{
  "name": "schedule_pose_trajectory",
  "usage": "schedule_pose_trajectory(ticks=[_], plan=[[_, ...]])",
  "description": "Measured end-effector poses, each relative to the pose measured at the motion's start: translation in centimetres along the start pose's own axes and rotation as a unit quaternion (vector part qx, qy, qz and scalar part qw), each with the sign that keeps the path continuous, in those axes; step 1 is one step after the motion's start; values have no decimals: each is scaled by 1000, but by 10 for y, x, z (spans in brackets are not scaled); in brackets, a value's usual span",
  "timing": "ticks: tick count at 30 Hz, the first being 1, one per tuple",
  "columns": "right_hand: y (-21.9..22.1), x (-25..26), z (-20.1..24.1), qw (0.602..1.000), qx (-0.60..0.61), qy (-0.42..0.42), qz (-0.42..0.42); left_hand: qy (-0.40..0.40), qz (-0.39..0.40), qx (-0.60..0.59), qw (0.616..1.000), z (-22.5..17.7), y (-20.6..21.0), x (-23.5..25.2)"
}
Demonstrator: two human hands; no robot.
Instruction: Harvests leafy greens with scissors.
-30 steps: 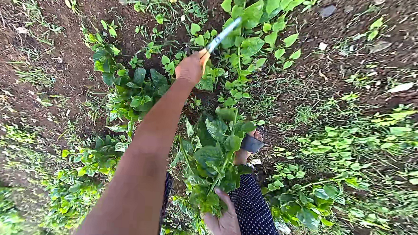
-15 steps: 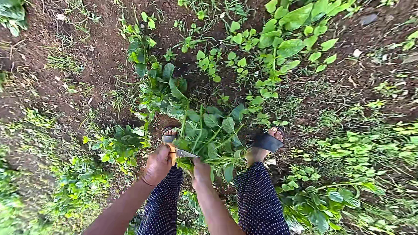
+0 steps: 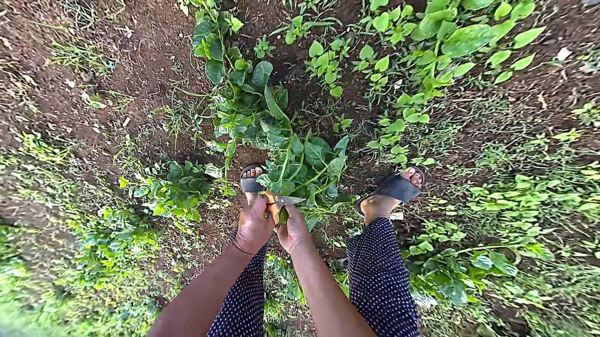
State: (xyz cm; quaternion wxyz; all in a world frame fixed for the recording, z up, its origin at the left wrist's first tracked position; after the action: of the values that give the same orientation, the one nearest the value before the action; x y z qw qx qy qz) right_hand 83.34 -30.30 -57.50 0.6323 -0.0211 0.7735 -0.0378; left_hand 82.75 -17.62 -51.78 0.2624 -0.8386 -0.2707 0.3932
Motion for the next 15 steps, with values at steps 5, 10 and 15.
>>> schedule_pose_trajectory(ticks=[5,10,15], plan=[[17,-1,-9,994,93,52,21,100,-34,36,994,-6,-5,-4],[25,4,-16,976,162,76,121,212,-12,54,976,-13,0,-17],[32,-1,-11,976,133,63,162,263,4,64,963,-19,-4,-15]])
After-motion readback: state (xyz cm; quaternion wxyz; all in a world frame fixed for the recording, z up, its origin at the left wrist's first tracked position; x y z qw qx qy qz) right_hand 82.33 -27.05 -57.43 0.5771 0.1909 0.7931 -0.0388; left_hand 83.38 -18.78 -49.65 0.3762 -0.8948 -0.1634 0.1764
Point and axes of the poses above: each hand's wrist, its own x-axis towards the middle knuckle, its own y-axis out of the palm, z = x × y, the point moved 10 cm from there along x, towards the middle knuckle, and after that the axes turned 5 degrees about x, right-handed, at the moved point
